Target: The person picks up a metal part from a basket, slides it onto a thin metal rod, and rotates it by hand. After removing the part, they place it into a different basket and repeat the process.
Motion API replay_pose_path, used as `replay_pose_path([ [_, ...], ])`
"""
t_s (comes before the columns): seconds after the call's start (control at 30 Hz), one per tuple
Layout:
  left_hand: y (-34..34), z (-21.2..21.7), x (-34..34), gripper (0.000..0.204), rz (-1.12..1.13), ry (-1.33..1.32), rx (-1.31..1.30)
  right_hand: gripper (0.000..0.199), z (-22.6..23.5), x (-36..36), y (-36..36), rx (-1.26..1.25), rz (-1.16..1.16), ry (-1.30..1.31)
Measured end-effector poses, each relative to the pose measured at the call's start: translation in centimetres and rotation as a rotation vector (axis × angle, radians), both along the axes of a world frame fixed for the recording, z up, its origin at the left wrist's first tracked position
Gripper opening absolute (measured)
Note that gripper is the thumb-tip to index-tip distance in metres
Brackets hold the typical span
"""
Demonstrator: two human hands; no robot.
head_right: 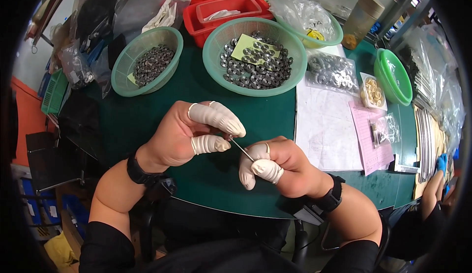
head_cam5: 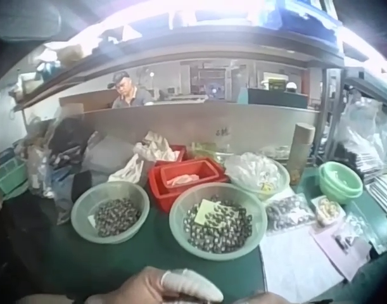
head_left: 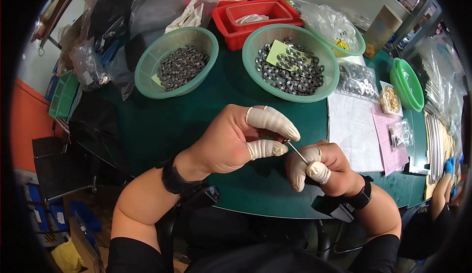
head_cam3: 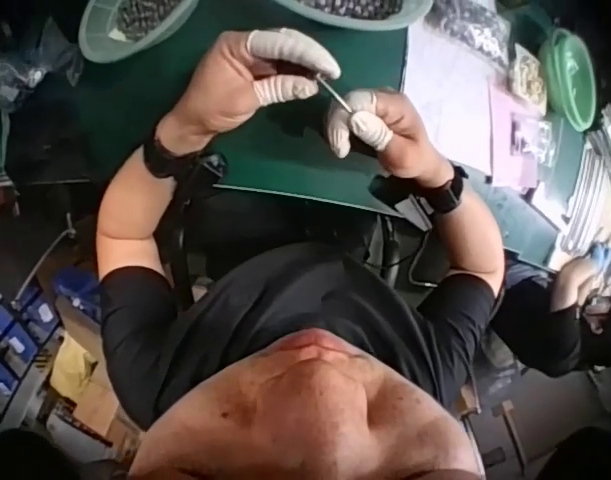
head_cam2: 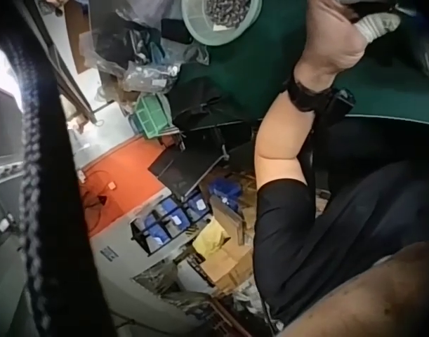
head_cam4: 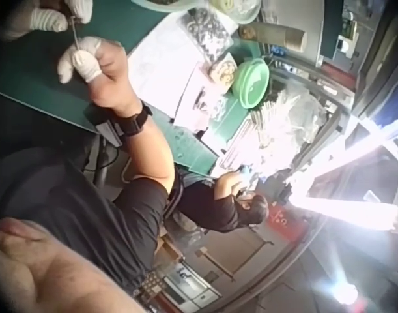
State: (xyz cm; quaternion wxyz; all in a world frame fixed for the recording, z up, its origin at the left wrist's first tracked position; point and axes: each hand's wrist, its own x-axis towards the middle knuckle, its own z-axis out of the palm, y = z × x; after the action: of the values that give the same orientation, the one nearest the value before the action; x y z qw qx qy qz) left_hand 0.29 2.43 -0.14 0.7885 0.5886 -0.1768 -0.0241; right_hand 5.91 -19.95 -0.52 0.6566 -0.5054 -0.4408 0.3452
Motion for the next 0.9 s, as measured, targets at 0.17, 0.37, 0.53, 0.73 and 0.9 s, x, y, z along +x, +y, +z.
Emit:
replay_pose_path([
  [0.17, 0.0, 0.3, -0.5, 0.030, -0.010, 0.053, -0.008, 0.046, -0.1, -0.3, 0.0, 0.009, 0.057, 0.155],
  [0.37, 0.5, 0.4, -0.7, 0.028, -0.028, 0.152, 0.043, 0.048, -0.5, -0.2, 0.1, 0.009, 0.001, 0.206],
  [0.53, 0.3, 0.6, 0.1, 0.024, 0.053, -0.105, 0.150, 0.044, -0.2, 0.3, -0.1, -0.009, 0.053, 0.194],
  [0.73, 1.2, 0.7, -0.2, 0.018, -0.017, 0.191, 0.204, 0.034, 0.1, 0.3, -0.5, -0.092, 0.056, 0.168],
  [0.9, 1.0, 0.2, -0.7, 0.016, -0.010, 0.097, 0.203, 0.037, -0.4, 0.0, -0.7, -0.080, 0.051, 0.118],
])
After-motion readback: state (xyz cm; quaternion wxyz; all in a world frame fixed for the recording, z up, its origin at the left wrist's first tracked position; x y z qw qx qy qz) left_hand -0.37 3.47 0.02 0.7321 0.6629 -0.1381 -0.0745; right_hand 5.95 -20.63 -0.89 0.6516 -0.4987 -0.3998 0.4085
